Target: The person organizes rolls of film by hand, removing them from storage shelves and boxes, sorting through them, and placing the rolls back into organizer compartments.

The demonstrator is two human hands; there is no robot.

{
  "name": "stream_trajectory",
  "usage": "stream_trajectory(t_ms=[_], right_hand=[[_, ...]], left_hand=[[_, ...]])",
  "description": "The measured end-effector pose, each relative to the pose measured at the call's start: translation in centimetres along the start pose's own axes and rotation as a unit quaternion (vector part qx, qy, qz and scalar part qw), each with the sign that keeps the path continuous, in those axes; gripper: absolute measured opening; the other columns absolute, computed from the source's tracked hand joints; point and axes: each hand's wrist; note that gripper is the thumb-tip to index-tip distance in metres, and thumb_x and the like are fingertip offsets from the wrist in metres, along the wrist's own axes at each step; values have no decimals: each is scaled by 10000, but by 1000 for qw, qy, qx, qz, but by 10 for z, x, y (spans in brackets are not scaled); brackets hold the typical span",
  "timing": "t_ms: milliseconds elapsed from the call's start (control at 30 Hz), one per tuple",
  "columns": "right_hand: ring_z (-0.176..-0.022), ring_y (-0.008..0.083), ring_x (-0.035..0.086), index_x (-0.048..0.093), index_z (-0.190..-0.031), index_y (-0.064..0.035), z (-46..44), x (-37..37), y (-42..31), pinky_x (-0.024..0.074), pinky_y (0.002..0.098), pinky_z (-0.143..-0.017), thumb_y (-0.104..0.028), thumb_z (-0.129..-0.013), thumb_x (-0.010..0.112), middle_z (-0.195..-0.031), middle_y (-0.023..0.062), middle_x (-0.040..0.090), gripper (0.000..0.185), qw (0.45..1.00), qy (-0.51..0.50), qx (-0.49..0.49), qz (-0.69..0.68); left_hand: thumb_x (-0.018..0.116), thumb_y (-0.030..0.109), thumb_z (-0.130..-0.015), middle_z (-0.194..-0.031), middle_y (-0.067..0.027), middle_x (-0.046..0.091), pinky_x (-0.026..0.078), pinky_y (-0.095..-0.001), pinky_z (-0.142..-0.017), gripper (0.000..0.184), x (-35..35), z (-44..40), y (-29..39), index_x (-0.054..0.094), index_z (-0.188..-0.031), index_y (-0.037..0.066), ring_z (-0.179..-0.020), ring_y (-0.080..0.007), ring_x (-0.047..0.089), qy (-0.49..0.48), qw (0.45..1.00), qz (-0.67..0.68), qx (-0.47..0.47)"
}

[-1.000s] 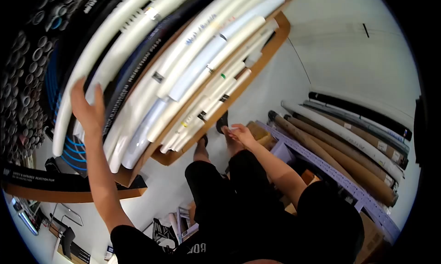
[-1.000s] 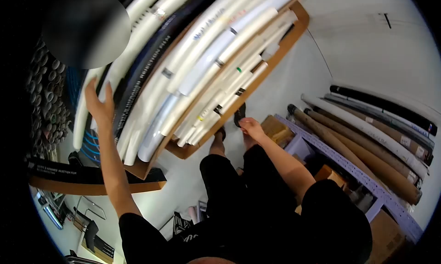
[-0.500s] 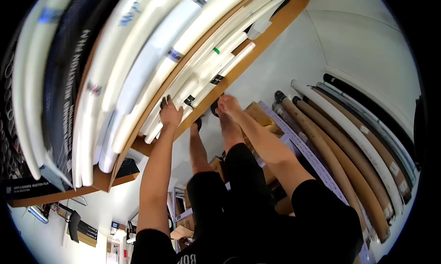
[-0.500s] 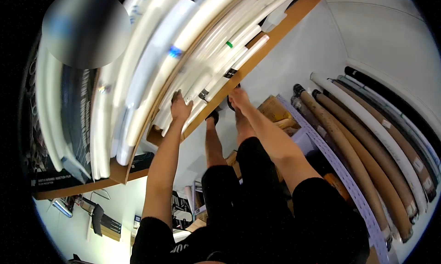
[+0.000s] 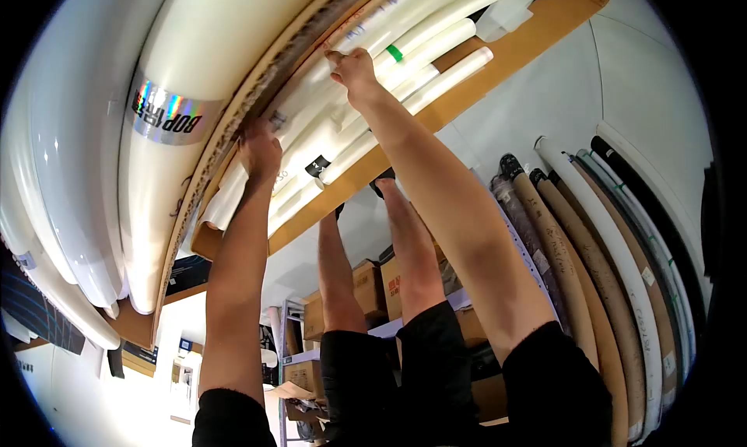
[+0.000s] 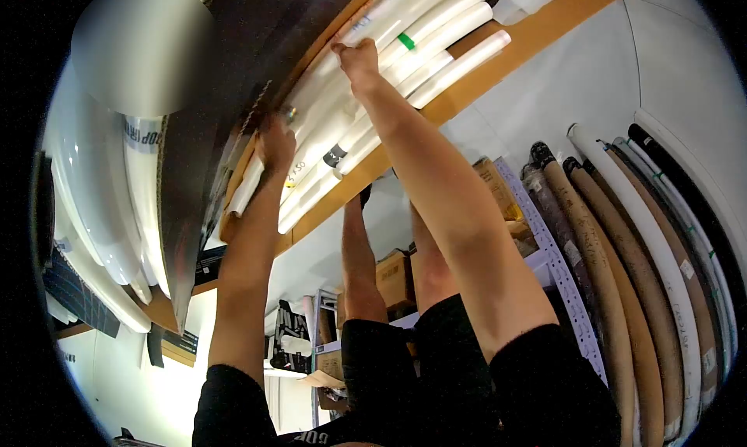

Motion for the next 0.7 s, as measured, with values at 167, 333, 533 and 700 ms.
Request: stream_trajectory(t_ms=[167, 333, 533, 700], right_hand=[[-741, 249, 569, 455, -975, 4, -33, -23, 30, 494, 374, -658, 22, -823, 537, -802, 128, 545, 173, 967, -79, 5, -240], [-668, 230, 503, 492, -795, -28, 6, -43, 26, 464, 393, -762, 23, -766, 545, -661, 81, 473, 79, 927, -107, 38, -358], [-665, 196, 482, 466, -666, -92, -4, -61, 46, 448, 381, -803, -36, -761, 588, -641, 54, 462, 164, 938, -107, -10, -329], [-692, 206, 497, 480, -706, -70, -1, -66, 53, 453, 369, -779, -27, -786, 579, -688, 68, 486, 134, 937, -70, 8, -343]], left_hand=[[738, 179, -706, -1131, -194, 552, 421, -441, -914, 486, 17, 52, 2, 532, -1107, -3, -1084, -356, 511, 120, 974, 74, 175], [627, 380, -851, -1332, -241, 436, 313, -455, -1049, 646, -18, 51, 5, 415, -1323, -7, -1244, -384, 401, 6, 965, 257, 53], [634, 281, -845, -1364, -267, 398, 322, -435, -1054, 659, 20, -10, -39, 357, -1355, -33, -1257, -382, 404, 16, 991, 99, 95], [648, 241, -813, -1348, -250, 429, 335, -418, -1054, 672, 41, -26, -55, 359, -1362, -17, -1239, -373, 432, -12, 989, 118, 89]])
Point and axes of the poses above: each hand's wrist, its own z-axis away from the middle knuckle, its own x-axis out of the palm, y = z × x
